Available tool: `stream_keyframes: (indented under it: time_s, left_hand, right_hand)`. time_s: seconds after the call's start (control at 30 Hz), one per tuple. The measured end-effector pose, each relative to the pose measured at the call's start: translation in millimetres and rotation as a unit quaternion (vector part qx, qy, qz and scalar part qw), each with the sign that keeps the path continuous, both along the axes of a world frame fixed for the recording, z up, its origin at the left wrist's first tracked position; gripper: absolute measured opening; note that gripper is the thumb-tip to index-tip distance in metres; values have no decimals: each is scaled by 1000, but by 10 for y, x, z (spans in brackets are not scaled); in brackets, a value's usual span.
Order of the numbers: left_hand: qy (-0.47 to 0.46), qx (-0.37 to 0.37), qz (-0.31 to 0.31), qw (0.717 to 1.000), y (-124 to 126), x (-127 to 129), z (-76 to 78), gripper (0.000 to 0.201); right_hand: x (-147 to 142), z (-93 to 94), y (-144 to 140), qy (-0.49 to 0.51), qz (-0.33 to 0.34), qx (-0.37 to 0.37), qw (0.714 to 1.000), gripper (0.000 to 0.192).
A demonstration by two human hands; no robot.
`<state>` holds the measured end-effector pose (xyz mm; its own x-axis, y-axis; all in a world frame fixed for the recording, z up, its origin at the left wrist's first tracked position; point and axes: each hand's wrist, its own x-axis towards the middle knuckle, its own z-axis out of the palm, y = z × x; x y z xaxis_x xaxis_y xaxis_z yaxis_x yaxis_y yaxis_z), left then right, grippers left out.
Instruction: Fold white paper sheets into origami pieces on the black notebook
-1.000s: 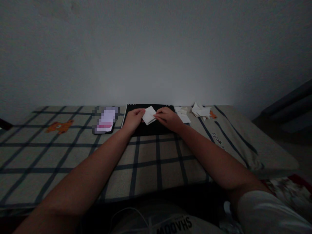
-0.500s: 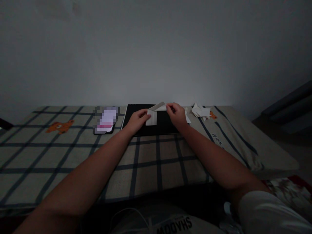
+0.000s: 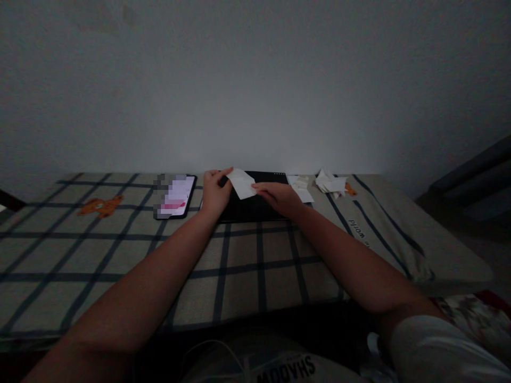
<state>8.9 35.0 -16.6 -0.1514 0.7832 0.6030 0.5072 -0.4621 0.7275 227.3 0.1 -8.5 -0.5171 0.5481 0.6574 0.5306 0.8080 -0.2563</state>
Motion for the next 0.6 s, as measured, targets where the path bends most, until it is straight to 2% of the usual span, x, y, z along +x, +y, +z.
stream_keyframes:
  time_s: [0.1,0.2,0.27,0.33,0.47,0.6]
  left_hand:
    - [-94,-54,-11,994,-1,24,26,43]
    - [-224,-136,-120,958,-26,94,37,42]
    - [-274,-157,-188,930,-54,138,35,42]
    - [-285,-161,-234,916,-86,163,34,43]
    - [-234,-166,-268,920,-144,161,47,54]
    - [-209,-186,-289,916,-181,161,56,60]
  right_hand:
    - [-11,-39,32,-36,-1,10,999,34]
    - [8,-61,63,-53,-8,21,998,34]
    - [27,-69,81,-64,-4,30,998,29]
    - [40,-72,92,-68,4,42,997,24]
    - [28,-59,75,-52,7,31,998,19]
    - [-23,-36,38,57,-18,-35,998,36]
